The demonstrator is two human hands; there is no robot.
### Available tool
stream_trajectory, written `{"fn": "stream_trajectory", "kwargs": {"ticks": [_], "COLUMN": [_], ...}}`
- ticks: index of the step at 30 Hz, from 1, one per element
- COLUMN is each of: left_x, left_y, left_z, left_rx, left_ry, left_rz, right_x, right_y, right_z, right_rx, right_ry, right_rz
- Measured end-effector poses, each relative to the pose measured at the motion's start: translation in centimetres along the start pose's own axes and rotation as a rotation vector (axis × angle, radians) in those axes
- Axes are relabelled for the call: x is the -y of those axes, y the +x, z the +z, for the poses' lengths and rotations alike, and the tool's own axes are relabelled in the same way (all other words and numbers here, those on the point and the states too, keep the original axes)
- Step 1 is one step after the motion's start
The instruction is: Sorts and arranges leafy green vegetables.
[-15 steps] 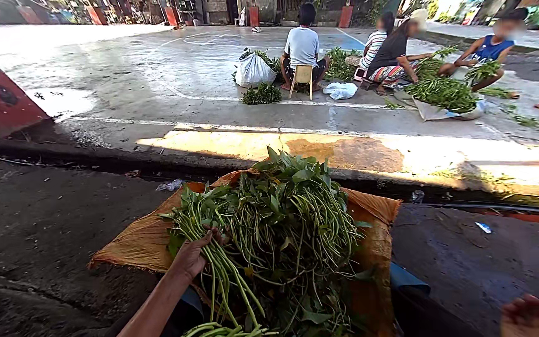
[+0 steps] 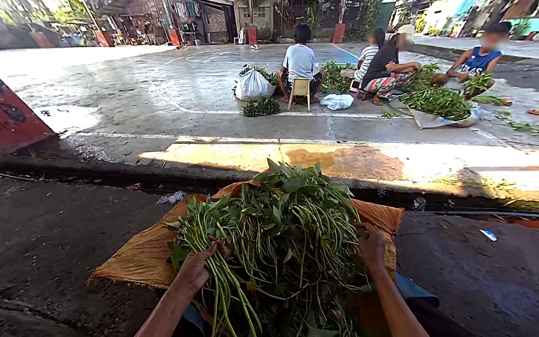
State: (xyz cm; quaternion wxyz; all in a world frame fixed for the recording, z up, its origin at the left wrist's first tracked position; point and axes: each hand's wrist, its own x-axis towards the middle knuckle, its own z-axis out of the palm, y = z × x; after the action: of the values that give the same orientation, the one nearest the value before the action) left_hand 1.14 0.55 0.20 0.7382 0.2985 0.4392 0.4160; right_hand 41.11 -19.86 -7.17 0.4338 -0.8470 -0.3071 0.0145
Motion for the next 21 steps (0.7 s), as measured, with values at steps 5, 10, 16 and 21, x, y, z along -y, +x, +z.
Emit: {"fn": "stream_trajectory", "kwargs": {"ticks": [5,10,16,21], "left_x": [0.3,0.5,0.3,0.6], "left_y": [-0.3,-0.7,-0.6,-0.2], "left_z": [0.4,0.6,0.4,0.3], "left_rx": [0.013,0.019,0.022,0.029], "left_ry": [0.036,0.051,0.075,0.124], "left_rz": [-0.018,-0.038,-0.005,0.057], "right_x": [3.8,7.7,9.9,9.9], "right_y": [-5.8,-11.1,-14.5,-15.6], "right_z": [-0.9,0.9,6.5,11.5], "right_rx": [-0.123,0.236,0.429,0.634], "right_ry": [0.596,0.935,0.824,0.793], "right_rz": [0.015,0.089,0.019,0.035]}}
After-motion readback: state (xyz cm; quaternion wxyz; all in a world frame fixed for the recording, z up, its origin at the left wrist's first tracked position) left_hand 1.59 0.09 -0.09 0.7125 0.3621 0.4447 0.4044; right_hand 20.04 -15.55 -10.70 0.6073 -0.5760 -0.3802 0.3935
